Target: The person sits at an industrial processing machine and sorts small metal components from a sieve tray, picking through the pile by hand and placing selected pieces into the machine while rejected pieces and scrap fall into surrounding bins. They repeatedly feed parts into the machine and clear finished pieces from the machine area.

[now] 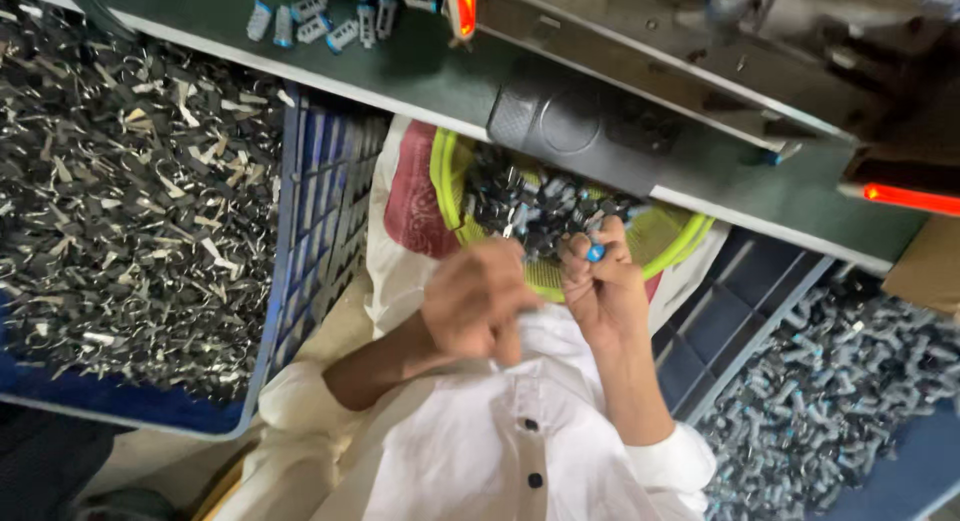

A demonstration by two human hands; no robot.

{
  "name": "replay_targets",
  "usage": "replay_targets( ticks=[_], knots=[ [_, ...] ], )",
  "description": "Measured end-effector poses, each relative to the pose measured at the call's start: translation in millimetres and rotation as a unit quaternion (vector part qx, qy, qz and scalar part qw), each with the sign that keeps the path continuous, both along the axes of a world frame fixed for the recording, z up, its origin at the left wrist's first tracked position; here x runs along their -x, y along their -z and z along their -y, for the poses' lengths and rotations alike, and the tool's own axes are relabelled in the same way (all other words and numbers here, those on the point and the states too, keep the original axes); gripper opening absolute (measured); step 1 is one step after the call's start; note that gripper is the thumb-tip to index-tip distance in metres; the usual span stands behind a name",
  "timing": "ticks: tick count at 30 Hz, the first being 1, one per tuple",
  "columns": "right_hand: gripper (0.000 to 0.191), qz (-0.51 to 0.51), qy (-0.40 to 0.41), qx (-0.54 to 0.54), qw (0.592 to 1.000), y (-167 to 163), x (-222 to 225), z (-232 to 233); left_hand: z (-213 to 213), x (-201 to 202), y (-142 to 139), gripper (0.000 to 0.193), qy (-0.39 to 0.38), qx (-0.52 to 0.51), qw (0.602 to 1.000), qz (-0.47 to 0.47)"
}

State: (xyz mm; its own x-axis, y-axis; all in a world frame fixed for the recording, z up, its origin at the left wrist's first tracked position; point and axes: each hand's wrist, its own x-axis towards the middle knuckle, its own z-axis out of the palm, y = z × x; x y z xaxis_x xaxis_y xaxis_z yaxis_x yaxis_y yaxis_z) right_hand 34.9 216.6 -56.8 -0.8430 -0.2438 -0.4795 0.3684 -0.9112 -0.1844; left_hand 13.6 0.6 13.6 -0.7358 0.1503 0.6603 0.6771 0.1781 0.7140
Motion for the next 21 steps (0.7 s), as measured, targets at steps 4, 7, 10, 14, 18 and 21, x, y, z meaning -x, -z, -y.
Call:
replay_targets(
  ticks=[4,7,10,14,18,21],
  knots=[
    [0.027,-0.084,0.031,-0.271,0.958,-18.4,21.4,2.3,5.5,-2.9,15.4,0.015,-0.146,0.028,0.976,0.158],
    [0.032,-0.284,0.092,-0.532,0.792,-45.8,47.2,-6.6,10.0,-9.3,26.1,0.015,-0.078,-0.116,0.937,0.321],
    [0.035,-0.42,0.168,-0.748,0.485,-79.0,89.3,-19.9,8.7,-15.1,37.4,0.023,-0.001,-0.168,0.909,0.381],
    [0.039,-0.441,0.191,-0.757,0.443,-110.2,153.5,-22.4,0.2,-20.0,49.4,0.046,0.144,-0.256,0.882,0.368],
    [0.033,-0.442,0.174,-0.825,0.305,-115.3,184.3,-6.4,-4.0,-26.1,52.1,0.06,0.185,-0.279,0.857,0.393],
    [0.028,-0.448,0.125,-0.781,0.417,-125.4,186.8,1.7,-3.6,-28.2,52.1,0.066,0.156,-0.295,0.844,0.419]
  ],
)
